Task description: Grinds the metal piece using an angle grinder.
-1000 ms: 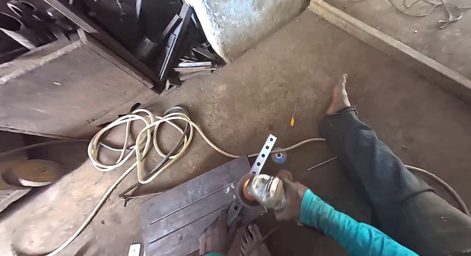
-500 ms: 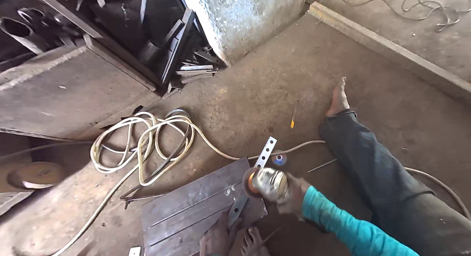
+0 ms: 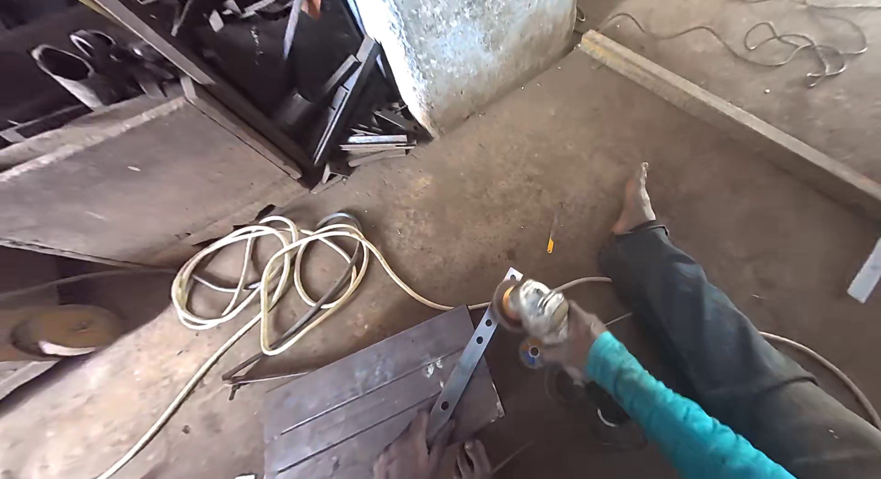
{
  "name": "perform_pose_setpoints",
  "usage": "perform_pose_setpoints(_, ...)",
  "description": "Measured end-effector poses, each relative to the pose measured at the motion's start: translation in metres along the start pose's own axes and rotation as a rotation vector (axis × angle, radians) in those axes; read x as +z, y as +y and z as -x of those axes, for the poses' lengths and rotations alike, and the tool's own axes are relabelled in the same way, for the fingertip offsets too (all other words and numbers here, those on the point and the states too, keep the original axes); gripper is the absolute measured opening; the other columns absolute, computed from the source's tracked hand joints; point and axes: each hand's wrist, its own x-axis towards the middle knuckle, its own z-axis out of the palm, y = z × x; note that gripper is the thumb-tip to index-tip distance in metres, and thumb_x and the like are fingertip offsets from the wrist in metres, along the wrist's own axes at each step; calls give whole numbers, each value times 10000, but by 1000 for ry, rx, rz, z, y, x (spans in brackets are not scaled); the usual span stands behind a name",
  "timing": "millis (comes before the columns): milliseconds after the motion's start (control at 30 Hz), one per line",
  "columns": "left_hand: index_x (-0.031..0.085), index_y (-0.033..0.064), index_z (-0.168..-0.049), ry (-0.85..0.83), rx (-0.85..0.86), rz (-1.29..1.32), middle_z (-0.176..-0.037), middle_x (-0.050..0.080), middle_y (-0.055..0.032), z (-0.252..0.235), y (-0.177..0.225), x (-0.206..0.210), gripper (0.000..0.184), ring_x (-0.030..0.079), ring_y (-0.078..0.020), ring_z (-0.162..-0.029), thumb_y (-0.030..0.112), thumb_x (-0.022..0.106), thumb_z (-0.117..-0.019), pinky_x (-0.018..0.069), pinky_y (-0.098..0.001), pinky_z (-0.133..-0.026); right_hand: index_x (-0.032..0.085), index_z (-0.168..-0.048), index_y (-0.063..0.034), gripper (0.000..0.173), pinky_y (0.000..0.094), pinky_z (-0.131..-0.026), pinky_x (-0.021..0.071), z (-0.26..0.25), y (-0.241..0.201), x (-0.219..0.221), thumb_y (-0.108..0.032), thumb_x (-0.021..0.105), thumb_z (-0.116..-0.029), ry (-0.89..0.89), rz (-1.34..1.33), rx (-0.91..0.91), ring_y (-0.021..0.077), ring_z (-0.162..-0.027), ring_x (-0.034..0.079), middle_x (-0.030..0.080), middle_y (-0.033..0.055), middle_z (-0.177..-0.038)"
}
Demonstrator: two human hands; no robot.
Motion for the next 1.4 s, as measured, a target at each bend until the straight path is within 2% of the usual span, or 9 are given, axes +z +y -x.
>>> perform_pose_setpoints(100, 731, 54, -1157, 40, 5, -8, -915, 763, -212, -1, -3, 8, 618, 740, -466, -849, 611, 602, -922, 541, -705, -760, 403, -1550, -96, 1055, 594, -1002, 531, 38, -20, 30, -423, 915, -687, -251, 100, -106, 369, -1153, 680, 688, 201, -1265)
perform_pose_setpoints(200, 683, 38, -1284, -129, -66, 39, -1076, 747, -252, 3, 20, -25, 548, 707, -495, -1031, 491, 624, -982, 499, -707, -913, 410, -1538, -88, 1058, 612, -977, 528, 49, -25, 49, -496, 883, -684, -346, 190, -180, 392, -1152, 675, 682, 217, -1258)
perform_pose_setpoints(367, 707, 45, -1199, -7, 43, 8, -948, 762, -216, 2, -1, -3, 582, 742, -463, -856, 558, 620, -937, 555, -677, -728, 478, -1480, -75, 952, 554, -1009, 533, 16, -6, 11, -436, 905, -711, -106, 34, -49, 333, -1143, 683, 699, 177, -1232)
perform_pose_setpoints(467, 714, 41, -1189, 43, 74, 33, -926, 764, -213, 4, -2, -2, 554, 743, -463, -839, 528, 638, -935, 557, -673, -722, 534, -1418, -58, 938, 567, -980, 544, -10, 7, -6, -480, 919, -674, 71, -20, 28, 340, -1099, 703, 722, 177, -1175)
perform_pose_setpoints(733, 690, 14, -1233, -81, -11, 1, -1022, 753, -241, 1, 7, -13, 605, 728, -482, -944, 549, 595, -968, 531, -696, -827, 399, -1534, -94, 1056, 608, -955, 540, 34, -29, 29, -513, 868, -685, -274, 233, -146, 390, -1152, 673, 670, 205, -1278)
perform_pose_setpoints(933, 710, 54, -1190, 19, 51, -61, -946, 767, -207, -3, -3, 2, 629, 750, -450, -836, 612, 540, -954, 557, -679, -716, 439, -1504, -70, 974, 582, -978, 537, -2, -34, -9, -486, 872, -737, -29, 124, 17, 360, -1142, 683, 702, 185, -1220)
perform_pose_setpoints(1000, 691, 33, -1235, -49, 7, -28, -1018, 755, -233, -2, 7, -8, 633, 729, -473, -933, 588, 538, -972, 525, -699, -814, 471, -1455, -54, 964, 583, -932, 555, -14, -28, -19, -502, 875, -703, 27, 130, 37, 358, -1093, 698, 710, 181, -1167)
perform_pose_setpoints(1233, 693, 4, -1189, -19, 52, 26, -955, 755, -239, 0, -2, -2, 594, 737, -478, -861, 541, 624, -946, 552, -682, -747, 505, -1443, -109, 926, 572, -948, 547, -8, -25, -12, -511, 876, -696, -46, 128, -16, 327, -1105, 694, 717, 145, -1171)
perform_pose_setpoints(1400, 706, 84, -1184, 10, 12, -69, -994, 769, -182, -8, -7, 10, 667, 750, -424, -900, 670, 488, -951, 548, -690, -757, 483, -1453, -72, 987, 576, -936, 556, -19, -18, -24, -509, 889, -667, 32, 125, 40, 346, -1102, 695, 713, 165, -1173)
